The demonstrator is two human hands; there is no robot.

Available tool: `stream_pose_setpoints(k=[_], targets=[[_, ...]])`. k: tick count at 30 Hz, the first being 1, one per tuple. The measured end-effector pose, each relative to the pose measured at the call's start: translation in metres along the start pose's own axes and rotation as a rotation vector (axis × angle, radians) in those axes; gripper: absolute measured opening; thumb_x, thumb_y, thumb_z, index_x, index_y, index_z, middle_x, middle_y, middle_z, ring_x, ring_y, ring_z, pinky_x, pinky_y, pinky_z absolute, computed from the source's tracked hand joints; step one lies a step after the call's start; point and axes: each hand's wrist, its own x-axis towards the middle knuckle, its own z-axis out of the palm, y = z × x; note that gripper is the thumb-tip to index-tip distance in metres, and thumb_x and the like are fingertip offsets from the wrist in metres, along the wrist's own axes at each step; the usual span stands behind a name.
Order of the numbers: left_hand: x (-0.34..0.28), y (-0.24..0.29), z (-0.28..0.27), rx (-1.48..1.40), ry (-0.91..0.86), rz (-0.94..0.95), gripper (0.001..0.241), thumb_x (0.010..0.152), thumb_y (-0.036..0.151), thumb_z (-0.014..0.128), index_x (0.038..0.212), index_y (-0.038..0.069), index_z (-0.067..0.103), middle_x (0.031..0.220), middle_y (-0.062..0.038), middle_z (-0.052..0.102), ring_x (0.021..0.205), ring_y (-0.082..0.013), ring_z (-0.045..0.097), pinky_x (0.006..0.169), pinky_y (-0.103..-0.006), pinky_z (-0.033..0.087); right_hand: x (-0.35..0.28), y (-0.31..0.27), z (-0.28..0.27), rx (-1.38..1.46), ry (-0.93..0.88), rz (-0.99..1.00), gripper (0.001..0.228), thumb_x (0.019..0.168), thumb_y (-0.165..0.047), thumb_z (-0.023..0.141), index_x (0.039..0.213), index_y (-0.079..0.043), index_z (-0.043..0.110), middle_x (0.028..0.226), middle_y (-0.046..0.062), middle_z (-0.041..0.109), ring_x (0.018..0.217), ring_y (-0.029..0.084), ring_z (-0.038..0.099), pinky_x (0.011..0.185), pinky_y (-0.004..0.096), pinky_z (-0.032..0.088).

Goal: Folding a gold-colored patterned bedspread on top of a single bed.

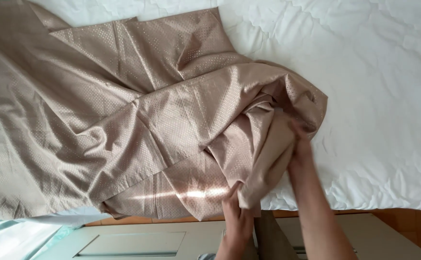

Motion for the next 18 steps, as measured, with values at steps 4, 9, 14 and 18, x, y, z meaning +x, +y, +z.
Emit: stream_pose_setpoints(k=[4,9,14,18], targets=[[0.02,-0.001,0.006,0.221,-0.131,-0.15,0.029,0.081,0.001,0.058,0.109,-0.003,0.067,0.095,-0.015,0.068,0.082,-0.0314,0.072,0.069,-0.0411,0.058,-0.036,-0.074,-0.027,-0.045,0.214,-0.795,0.049,0.097,0.0,0.078,0.14,-0.006,0.054,0.125,0.007,0.066,0.108,0.018,0.069,0.094,0.034,0.063],[0.058,0.034,0.01,0.411,-0.295,-0.023,0.053,0.077,0.005,0.065,0.129,0.0,0.059,0.118,-0.02,0.062,0.109,-0.0386,0.062,0.094,-0.0478,0.049,-0.058,-0.082,-0.061,-0.397,0.03,-0.832,0.04,0.103,-0.001,0.076,0.136,-0.004,0.053,0.121,0.008,0.062,0.105,0.016,0.064,0.094,0.034,0.057],[0.096,0.057,0.025,0.456,-0.263,0.03,0.065,0.078,0.006,0.065,0.141,0.0,0.05,0.135,-0.022,0.054,0.125,-0.0403,0.052,0.104,-0.0499,0.04,-0.027,-0.083,-0.054,-1.298,0.12,-0.267,0.056,0.096,-0.031,0.074,0.141,-0.002,0.058,0.112,0.02,0.074,0.096,0.026,0.068,0.086,0.037,0.053],[0.101,0.05,0.062,0.448,-0.197,-0.042,0.053,0.092,0.015,0.06,0.143,0.003,0.051,0.138,-0.02,0.056,0.127,-0.0397,0.054,0.106,-0.0501,0.043,0.064,-0.087,-0.075,-1.198,0.137,-0.691,0.06,0.104,-0.038,0.064,0.147,0.001,0.05,0.138,0.02,0.058,0.118,0.03,0.062,0.093,0.039,0.052]])
